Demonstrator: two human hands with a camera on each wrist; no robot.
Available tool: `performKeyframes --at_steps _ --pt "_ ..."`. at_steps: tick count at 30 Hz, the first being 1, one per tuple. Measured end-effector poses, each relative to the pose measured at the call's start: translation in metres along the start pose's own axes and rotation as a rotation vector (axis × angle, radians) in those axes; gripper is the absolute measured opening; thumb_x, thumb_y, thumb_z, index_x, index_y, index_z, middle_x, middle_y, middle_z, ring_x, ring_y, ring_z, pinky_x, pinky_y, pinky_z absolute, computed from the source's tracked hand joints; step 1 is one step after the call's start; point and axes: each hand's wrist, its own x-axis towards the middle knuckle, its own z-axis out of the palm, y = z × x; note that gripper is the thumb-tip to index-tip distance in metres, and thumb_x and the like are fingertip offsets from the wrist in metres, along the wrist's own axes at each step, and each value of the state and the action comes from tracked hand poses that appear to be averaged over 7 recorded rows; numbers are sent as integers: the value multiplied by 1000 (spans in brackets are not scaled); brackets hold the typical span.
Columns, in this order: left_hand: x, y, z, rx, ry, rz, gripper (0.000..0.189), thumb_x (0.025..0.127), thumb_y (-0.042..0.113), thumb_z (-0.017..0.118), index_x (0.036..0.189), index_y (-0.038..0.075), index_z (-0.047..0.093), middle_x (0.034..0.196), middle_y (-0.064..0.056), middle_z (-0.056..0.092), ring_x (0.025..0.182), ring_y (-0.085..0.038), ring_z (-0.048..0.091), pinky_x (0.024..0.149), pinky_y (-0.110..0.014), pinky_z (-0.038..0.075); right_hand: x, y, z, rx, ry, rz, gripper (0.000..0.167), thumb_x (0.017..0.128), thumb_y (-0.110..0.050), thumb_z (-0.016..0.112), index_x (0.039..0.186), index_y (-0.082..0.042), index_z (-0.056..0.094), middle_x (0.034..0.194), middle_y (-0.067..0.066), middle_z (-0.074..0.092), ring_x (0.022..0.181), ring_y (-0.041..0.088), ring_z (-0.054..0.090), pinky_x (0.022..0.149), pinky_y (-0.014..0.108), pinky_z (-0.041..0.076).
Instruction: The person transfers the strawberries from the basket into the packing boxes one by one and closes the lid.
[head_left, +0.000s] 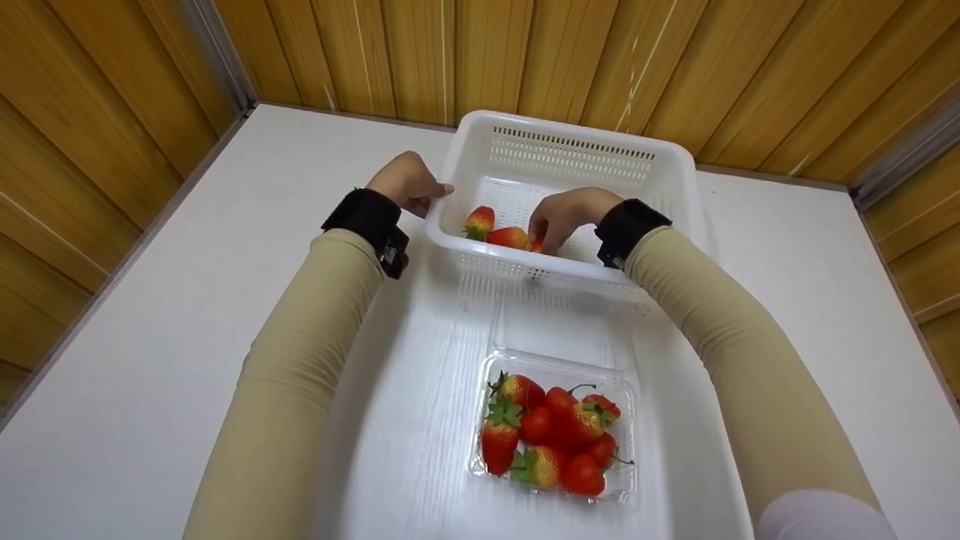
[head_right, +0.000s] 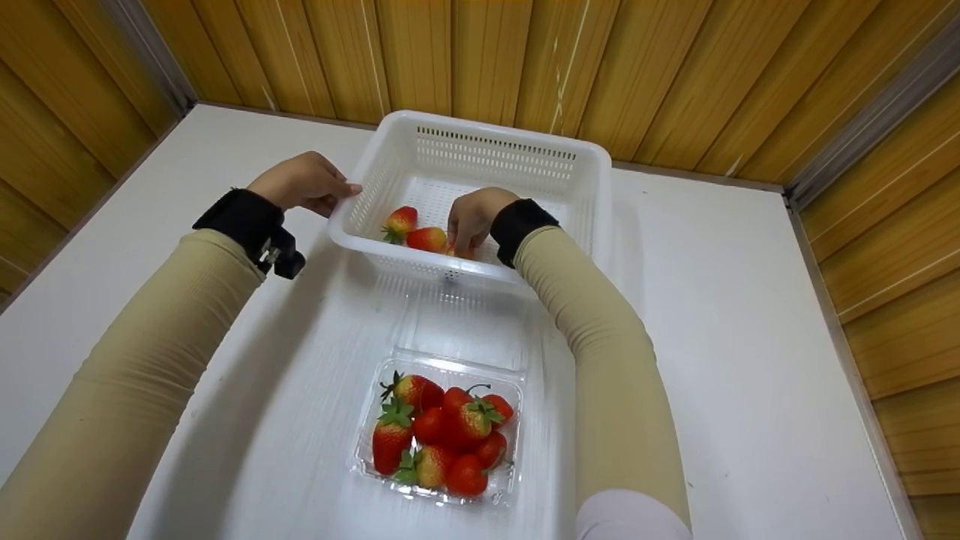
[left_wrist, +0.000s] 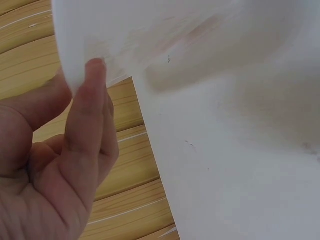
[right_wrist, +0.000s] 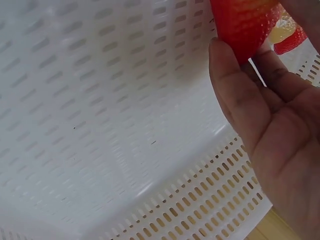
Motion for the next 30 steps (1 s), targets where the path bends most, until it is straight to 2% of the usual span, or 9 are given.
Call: performKeyframes --at_steps 6,11,14,19,23,27,30 --pt "1 -1 2 -25 1 12 49 102 29 63 140 -2 58 108 -9 65 65 -9 62 99 -30 60 1 0 0 50 -48 16 25 94 -8 65 118 1 63 101 0 57 95 12 55 98 29 53" --pt "2 0 5 -32 3 16 49 102 29 63 140 -2 57 103 -8 63 68 -10 61 100 -30 59 -4 4 -1 35 -20 24 24 90 -8 69 113 0 65 99 0 61 97 13 58 104 34 53" --pt "4 -2 6 -34 12 28 48 102 28 63 139 -3 58 101 -8 63 66 -10 61 100 -31 60 -8 7 -3 27 1 15 24 89 -10 71 110 0 65 94 -2 62 96 12 59 101 33 53" --pt "10 -7 9 -64 51 49 48 100 27 66 136 -4 60 106 -11 66 64 -10 63 97 -34 61 -22 16 -14 7 86 13 28 89 -18 74 111 -2 66 96 -1 64 98 15 57 96 33 50" --pt "11 -8 13 -53 104 70 47 99 28 69 133 -3 60 115 -14 69 72 -13 67 90 -33 63 -39 27 -25 8 182 11 34 90 -25 75 116 -4 67 102 0 67 102 18 57 98 37 47" --pt "10 -5 16 -29 141 111 44 98 24 70 131 -4 61 123 -17 69 79 -18 67 89 -35 64 -56 39 -35 45 254 16 35 90 -28 77 115 -6 68 96 -6 68 97 13 57 96 34 46" --pt "9 -1 17 7 170 141 40 97 21 71 127 -4 63 123 -18 70 73 -16 64 86 -34 65 -65 44 -40 63 283 8 33 90 -27 76 115 -6 69 92 -10 67 92 9 57 92 30 44"
